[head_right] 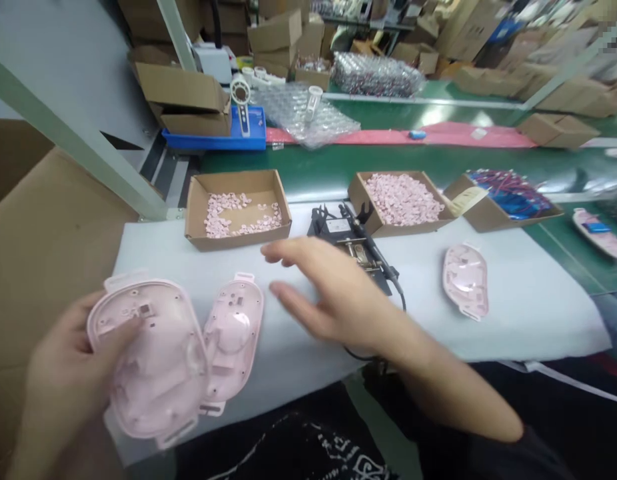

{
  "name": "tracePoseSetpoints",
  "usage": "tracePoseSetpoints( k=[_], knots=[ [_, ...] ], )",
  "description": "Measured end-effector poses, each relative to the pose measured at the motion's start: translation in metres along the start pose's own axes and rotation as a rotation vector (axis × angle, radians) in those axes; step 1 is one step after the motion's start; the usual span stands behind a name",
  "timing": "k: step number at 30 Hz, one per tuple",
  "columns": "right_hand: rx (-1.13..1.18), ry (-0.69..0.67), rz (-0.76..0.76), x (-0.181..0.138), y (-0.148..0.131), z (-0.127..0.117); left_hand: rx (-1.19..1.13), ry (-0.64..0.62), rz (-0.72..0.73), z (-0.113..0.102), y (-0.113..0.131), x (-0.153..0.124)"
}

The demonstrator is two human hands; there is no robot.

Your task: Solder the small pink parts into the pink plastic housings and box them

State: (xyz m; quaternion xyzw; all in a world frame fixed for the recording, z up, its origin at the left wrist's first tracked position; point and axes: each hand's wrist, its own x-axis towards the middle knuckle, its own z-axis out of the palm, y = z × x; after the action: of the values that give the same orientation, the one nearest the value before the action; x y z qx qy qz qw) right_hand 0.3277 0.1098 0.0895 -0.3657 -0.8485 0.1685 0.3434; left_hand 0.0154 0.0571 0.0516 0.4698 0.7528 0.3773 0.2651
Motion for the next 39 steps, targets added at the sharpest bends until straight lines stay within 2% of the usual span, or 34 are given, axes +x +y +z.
tracePoseSetpoints(
  k=[2, 4, 7, 10, 14, 16, 18, 20, 22, 25, 27, 29, 31, 33, 35, 39],
  knots=[
    [-0.221, -0.071, -0.040, 0.037, 0.015, -0.020, 0.073, -0.058, 0.002, -0.012, -0.022, 0.031],
    [-0.404, -0.184, -0.018, 0.081, 0.035, -0.024, 0.164, -0.108, 0.004, -0.013, -0.040, 0.054],
    [-0.650, -0.512, 0.110, 0.143, 0.067, 0.001, 0.314, -0.137, 0.000, -0.008, -0.054, 0.066],
    [-0.749, -0.707, 0.175, 0.181, 0.093, 0.044, 0.452, -0.135, 0.045, -0.005, -0.058, 0.065],
    [-0.832, -0.840, 0.225, 0.195, 0.111, 0.085, 0.632, -0.095, 0.137, -0.006, -0.058, 0.051],
    [-0.854, -0.862, 0.242, 0.195, 0.115, 0.094, 0.703, -0.007, 0.257, -0.002, -0.054, 0.036],
    [-0.851, -0.858, 0.244, 0.196, 0.115, 0.096, 0.703, 0.021, 0.427, 0.010, -0.046, 0.019],
    [-0.829, -0.834, 0.237, 0.198, 0.111, 0.094, 0.667, -0.061, 0.586, 0.026, -0.036, 0.002],
    [-0.794, -0.782, 0.223, 0.197, 0.101, 0.086, 0.664, -0.180, 0.672, 0.045, -0.025, -0.009],
    [-0.729, -0.650, 0.181, 0.180, 0.072, 0.062, 0.726, -0.284, 0.679, 0.065, -0.014, -0.015],
    [-0.617, -0.513, 0.108, 0.151, 0.046, 0.042, 0.729, -0.315, 0.635, 0.070, -0.008, -0.015],
    [-0.328, -0.314, -0.001, 0.110, 0.020, 0.026, 0.629, -0.357, 0.560, 0.070, -0.003, -0.015],
    [-0.043, -0.219, -0.003, 0.064, 0.001, 0.021, 0.441, -0.414, 0.487, 0.069, 0.001, -0.018],
    [0.185, -0.170, 0.073, 0.022, -0.010, 0.029, 0.240, -0.454, 0.415, 0.071, 0.004, -0.024],
    [0.341, -0.086, 0.137, -0.011, -0.011, 0.049, 0.102, -0.461, 0.318, 0.076, 0.005, -0.031],
    [0.417, 0.103, 0.261, -0.041, -0.007, 0.089, -0.004, -0.423, 0.191, 0.090, 0.003, -0.045]
  ],
)
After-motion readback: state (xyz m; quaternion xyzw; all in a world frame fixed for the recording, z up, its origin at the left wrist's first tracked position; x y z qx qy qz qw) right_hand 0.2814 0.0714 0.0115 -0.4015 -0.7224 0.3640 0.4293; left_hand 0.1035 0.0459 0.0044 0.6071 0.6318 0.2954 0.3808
